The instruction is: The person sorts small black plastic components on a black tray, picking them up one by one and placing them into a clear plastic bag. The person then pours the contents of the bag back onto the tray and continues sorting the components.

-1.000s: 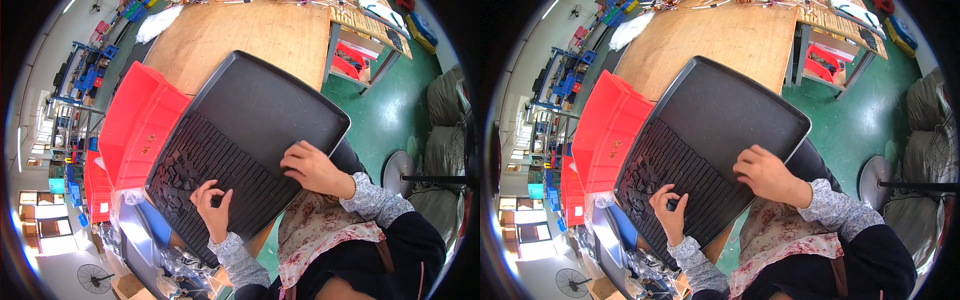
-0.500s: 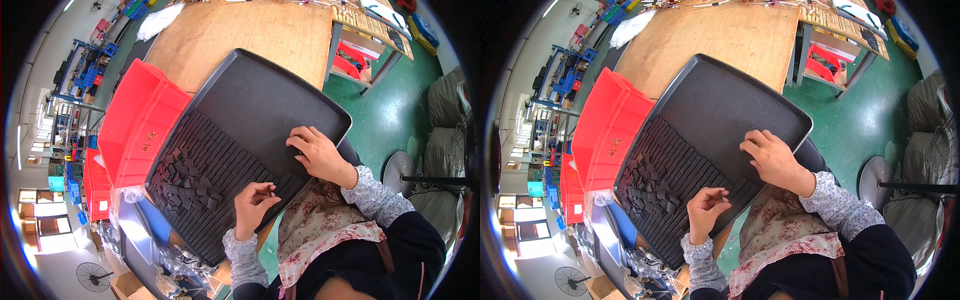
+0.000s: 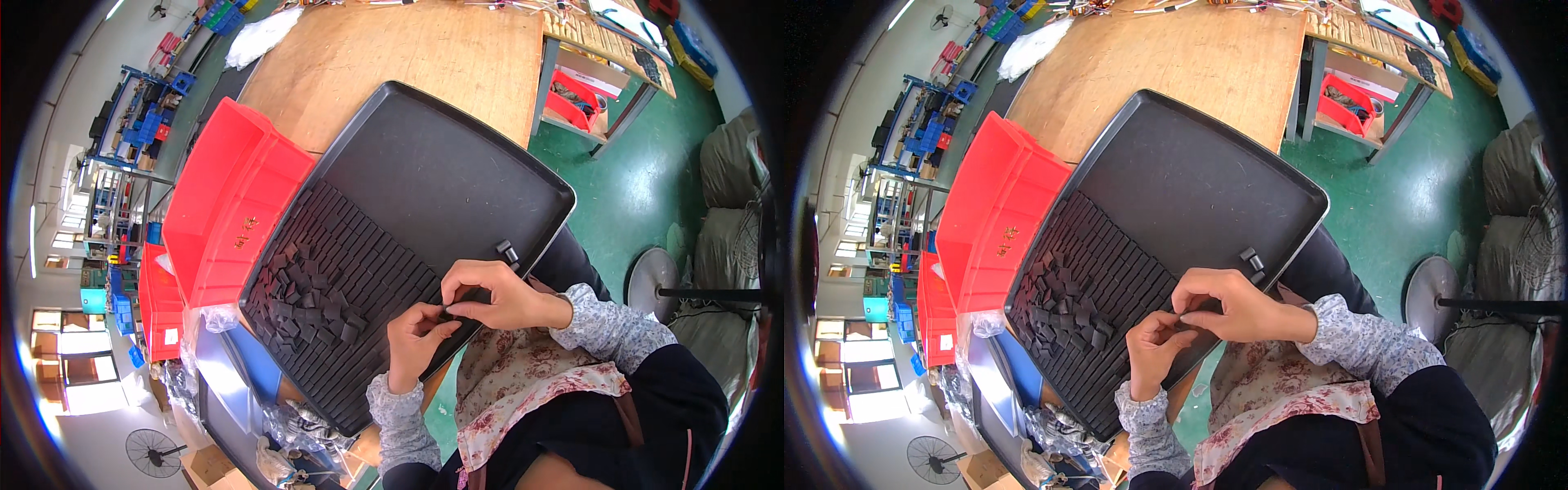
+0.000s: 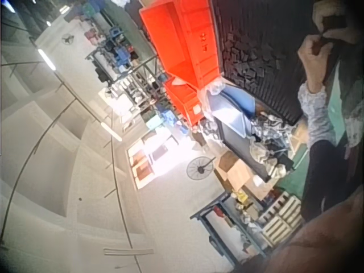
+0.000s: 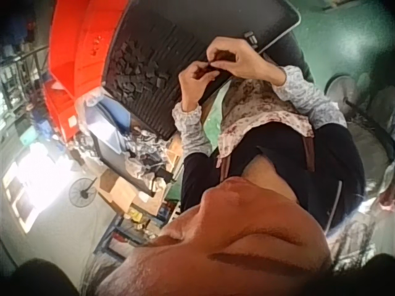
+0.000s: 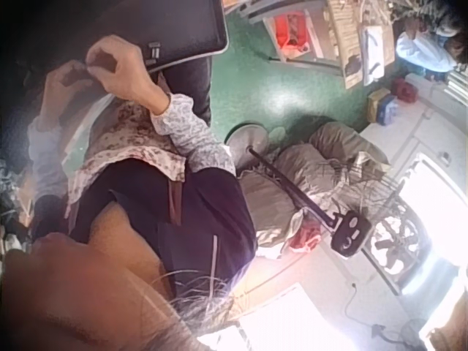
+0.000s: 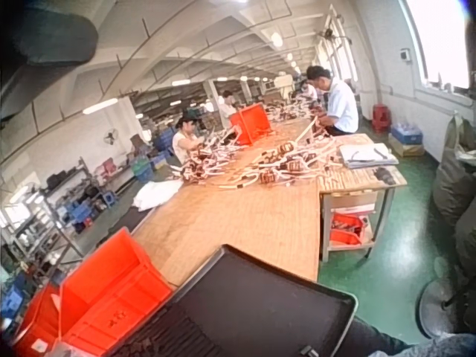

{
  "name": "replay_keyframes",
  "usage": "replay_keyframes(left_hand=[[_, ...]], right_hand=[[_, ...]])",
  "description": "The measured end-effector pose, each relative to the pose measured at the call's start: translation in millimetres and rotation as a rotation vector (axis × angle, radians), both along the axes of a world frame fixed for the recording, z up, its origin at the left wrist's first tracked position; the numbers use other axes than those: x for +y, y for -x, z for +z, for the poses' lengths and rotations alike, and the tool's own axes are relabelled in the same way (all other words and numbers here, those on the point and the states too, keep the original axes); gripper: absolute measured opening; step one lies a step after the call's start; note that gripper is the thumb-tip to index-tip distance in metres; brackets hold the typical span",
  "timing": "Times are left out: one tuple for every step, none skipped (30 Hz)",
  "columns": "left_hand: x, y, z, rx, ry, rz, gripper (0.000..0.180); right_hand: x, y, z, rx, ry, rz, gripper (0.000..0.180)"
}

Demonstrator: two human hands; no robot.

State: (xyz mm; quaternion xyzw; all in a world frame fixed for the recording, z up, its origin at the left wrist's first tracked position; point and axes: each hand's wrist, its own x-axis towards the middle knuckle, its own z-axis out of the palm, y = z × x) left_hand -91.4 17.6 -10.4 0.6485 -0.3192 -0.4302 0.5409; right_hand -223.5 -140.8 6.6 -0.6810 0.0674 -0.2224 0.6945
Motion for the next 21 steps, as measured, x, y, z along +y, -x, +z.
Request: replay_keyframes(left_hand=[[-0.7, 0.1, 1.2, 0.014, -0.002, 0.000, 0.021], [-1.9, 0.0, 4.0, 0.030, -0.006, 0.004, 0.021], [-2.8, -0.4, 5.5, 0.047, -0.010, 0.009, 0.021], [-3.5, -1.2, 4.9, 0.045, -0.011, -0.003, 0.022], [-2.9, -1.3, 4.2, 0.038, -0.010, -0.012, 0.023], [-2.0, -1.2, 3.0, 0.032, -0.008, -0.020, 0.024], [-0.6, -0.9, 0.8, 0.039, -0.006, -0.026, 0.024], [0.4, -1.0, -1.7, 0.046, -0.003, -0.033, 0.025], [0.7, -1.0, -2.3, 0.052, -0.001, -0.042, 0.025], [0.4, -0.8, -0.9, 0.075, 0.011, -0.026, 0.025], [-1.1, 0.4, 1.1, 0.102, 0.023, -0.013, 0.025], [-1.9, 1.0, 2.2, 0.128, 0.034, -0.001, 0.025], [-1.8, 0.6, 1.4, 0.139, 0.050, -0.002, 0.025], [-1.3, 0.7, -0.1, 0.150, 0.067, -0.003, 0.025], [-0.6, 0.8, -1.1, 0.160, 0.085, -0.004, 0.024], [0.5, 1.0, -1.4, 0.181, 0.087, 0.001, 0.025], [1.2, 1.4, -1.7, 0.201, 0.089, 0.004, 0.025], [2.2, 1.8, -1.6, 0.221, 0.091, 0.008, 0.026], [4.1, 1.3, -0.6, 0.147, 0.074, 0.006, 0.027], [4.1, -0.3, 1.1, 0.077, 0.058, -0.002, 0.028], [3.8, -2.6, 4.6, 0.007, 0.043, -0.008, 0.030]], right_hand=[[-0.5, 1.0, 0.2, 0.009, 0.001, -0.016, 0.016], [-1.3, 1.5, 0.1, 0.021, 0.000, -0.026, 0.015], [-1.9, 1.8, 0.3, 0.033, -0.001, -0.037, 0.014], [-1.1, 2.0, 1.2, 0.024, -0.074, -0.028, 0.014], [1.3, 2.5, 3.0, 0.011, -0.144, -0.014, 0.013], [2.7, 2.7, 4.3, -0.002, -0.215, 0.000, 0.013], [2.6, 2.5, 5.2, 0.008, -0.082, -0.011, 0.013], [2.1, 2.2, 6.1, 0.017, 0.052, -0.024, 0.013], [1.6, 2.0, 6.4, 0.025, 0.186, -0.039, 0.014], [2.5, 1.5, 3.4, 0.018, 0.214, -0.031, 0.018], [3.2, 1.3, 3.5, 0.003, 0.230, -0.045, 0.019], [3.7, 1.0, 3.9, -0.012, 0.245, -0.060, 0.020], [4.0, 0.5, 4.1, -0.027, 0.261, -0.075, 0.021], [3.7, 0.5, 4.0, -0.023, 0.272, -0.068, 0.022], [3.2, 0.2, 3.7, -0.019, 0.283, -0.060, 0.023], [3.2, 0.0, 3.7, -0.015, 0.294, -0.053, 0.024], [3.7, 0.3, 3.9, -0.017, 0.281, -0.044, 0.023], [4.9, 0.4, 4.2, -0.019, 0.267, -0.034, 0.023], [5.9, 0.2, 4.7, -0.021, 0.254, -0.024, 0.023], [4.7, 0.9, 4.4, -0.009, 0.239, -0.047, 0.022], [3.3, 1.3, 4.0, 0.004, 0.225, -0.069, 0.022]])
